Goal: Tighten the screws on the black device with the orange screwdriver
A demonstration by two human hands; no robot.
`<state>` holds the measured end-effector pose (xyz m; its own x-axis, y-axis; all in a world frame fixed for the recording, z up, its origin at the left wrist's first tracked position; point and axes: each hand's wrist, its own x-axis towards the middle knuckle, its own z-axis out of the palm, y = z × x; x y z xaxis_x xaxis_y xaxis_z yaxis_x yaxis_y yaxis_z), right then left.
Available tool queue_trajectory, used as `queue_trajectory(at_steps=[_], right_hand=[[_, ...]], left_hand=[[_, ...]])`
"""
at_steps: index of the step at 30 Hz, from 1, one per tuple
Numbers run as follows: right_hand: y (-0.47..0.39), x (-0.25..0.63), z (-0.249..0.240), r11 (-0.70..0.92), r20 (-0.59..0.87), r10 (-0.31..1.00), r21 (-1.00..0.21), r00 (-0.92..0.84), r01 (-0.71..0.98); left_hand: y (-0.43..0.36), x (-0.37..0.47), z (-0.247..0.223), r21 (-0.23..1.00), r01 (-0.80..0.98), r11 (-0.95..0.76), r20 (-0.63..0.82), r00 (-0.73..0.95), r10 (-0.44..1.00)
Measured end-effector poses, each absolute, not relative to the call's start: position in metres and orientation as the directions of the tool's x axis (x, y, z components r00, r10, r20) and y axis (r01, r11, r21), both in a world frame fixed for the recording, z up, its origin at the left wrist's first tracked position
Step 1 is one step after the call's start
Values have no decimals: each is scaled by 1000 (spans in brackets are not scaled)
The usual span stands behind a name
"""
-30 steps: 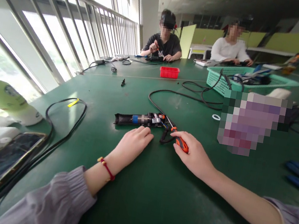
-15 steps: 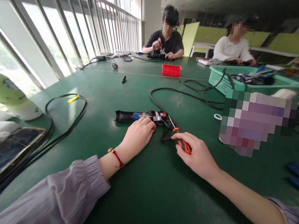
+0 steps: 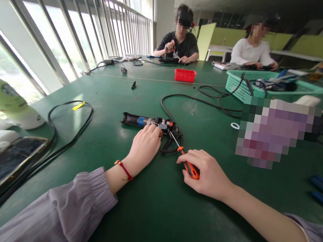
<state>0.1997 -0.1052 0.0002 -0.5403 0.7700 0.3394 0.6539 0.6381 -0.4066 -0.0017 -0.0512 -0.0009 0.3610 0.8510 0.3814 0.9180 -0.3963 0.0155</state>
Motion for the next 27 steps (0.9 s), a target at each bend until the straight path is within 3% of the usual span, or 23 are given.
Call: queue_trajectory(at_steps=[11,27], right_hand=[[-105,198,1,649,316,761,-365,-567,667],[-105,198,1,648,308,761,-375,-571,663]], left_hand=[[-51,-3,-2,154,871,-467,393,380,838],[-49,-3,-3,74,857,-511,375,451,810]])
